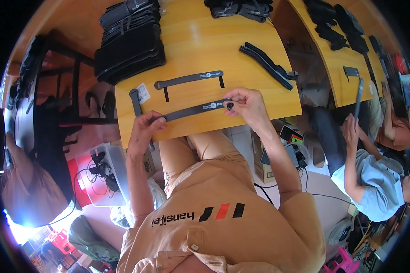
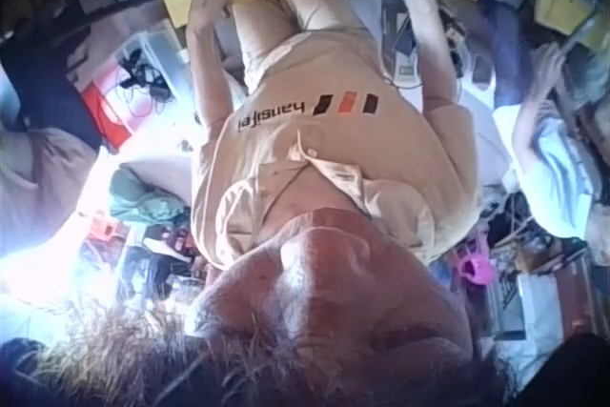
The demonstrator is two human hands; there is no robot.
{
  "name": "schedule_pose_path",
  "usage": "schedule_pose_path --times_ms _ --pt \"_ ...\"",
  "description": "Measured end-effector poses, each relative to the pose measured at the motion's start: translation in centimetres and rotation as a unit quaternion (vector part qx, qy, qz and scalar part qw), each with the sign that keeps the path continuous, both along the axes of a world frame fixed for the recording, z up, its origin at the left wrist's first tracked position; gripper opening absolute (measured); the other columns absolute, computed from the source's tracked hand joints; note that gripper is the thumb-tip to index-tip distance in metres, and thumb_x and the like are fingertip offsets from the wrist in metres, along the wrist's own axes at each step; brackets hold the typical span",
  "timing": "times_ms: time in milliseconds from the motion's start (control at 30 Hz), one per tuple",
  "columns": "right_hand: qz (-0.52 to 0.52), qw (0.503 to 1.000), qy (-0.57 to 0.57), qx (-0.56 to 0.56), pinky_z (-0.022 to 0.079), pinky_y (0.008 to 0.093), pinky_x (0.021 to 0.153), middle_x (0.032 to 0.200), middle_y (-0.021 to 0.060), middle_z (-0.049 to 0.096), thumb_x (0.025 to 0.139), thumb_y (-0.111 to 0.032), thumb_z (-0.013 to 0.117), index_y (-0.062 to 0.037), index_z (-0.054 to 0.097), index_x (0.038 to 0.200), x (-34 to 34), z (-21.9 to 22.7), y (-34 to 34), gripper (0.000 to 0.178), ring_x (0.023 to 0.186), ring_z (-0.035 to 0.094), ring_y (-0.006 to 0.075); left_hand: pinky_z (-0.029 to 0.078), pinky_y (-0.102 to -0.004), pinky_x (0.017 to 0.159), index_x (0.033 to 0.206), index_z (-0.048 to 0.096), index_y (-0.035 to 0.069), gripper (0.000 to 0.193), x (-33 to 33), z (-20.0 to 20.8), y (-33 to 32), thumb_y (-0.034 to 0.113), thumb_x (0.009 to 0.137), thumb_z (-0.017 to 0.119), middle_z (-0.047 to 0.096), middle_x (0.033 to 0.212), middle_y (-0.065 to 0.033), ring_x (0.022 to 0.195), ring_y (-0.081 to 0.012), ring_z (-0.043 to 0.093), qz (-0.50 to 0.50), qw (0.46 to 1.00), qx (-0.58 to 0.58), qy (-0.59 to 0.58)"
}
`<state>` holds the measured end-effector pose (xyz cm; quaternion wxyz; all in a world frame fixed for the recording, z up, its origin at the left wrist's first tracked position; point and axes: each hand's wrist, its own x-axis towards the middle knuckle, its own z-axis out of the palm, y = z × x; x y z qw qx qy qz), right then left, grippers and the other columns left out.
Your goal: Assembling black textile straps by attaching labels and connecting components at a workshop table.
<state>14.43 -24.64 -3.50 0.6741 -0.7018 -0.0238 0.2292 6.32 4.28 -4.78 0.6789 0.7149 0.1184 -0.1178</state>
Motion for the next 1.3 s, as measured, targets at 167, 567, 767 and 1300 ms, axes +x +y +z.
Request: schedule_pose_path --times_ms 167,567,767,1300 --pt "-0.058 0.998 0.015 0.007 0.047 0.0179 0.052 0.073 0.0056 0.063 0.081 -0.002 0.060 0.0006 0.061 0.088 1.4 -1.4 1.1 0.008 0.059 0.060 0.0091 0.045 -0.0188 0.056 0.088 0.061 0.001 0.012 2.1 -1.3 -0.2 0.013 0.084 0.061 0.060 0.070 -0.0026 0.059 -0.0073 0.056 0.096 0.995 -0.041 0.007" --pt "-0.112 0.994 -0.013 -0.016 0.036 0.0162 0.043 0.070 0.0004 0.060 0.083 -0.001 0.057 -0.0004 0.063 0.091 5.1 -5.2 2.3 0.010 0.056 0.051 0.0031 0.040 -0.0195 0.050 0.088 0.062 -0.002 0.015 5.9 -3.3 -0.7 0.013 0.083 0.062 0.056 0.063 -0.0023 0.054 -0.0067 0.050 0.204 0.978 0.027 -0.025" --pt "-0.126 0.991 -0.038 -0.003 0.035 0.0162 0.042 0.066 -0.0010 0.058 0.081 0.002 0.058 0.0000 0.064 0.090 5.6 -5.7 2.4 0.011 0.052 0.048 0.0020 0.037 -0.0208 0.050 0.087 0.063 -0.002 0.018 6.6 -3.7 -0.9 0.014 0.080 0.065 0.056 0.063 -0.0012 0.054 -0.0066 0.046 0.214 0.964 0.151 -0.034" --pt "-0.194 0.973 -0.121 -0.036 0.044 0.0188 0.056 0.067 0.0004 0.057 0.073 0.008 0.059 0.0006 0.060 0.085 5.7 -7.3 3.2 0.014 0.060 0.051 0.0048 0.036 -0.0200 0.046 0.086 0.061 -0.002 0.014 7.1 -4.3 -1.2 0.012 0.082 0.063 0.054 0.059 -0.0007 0.048 -0.0058 0.045 0.237 0.962 0.129 -0.046"
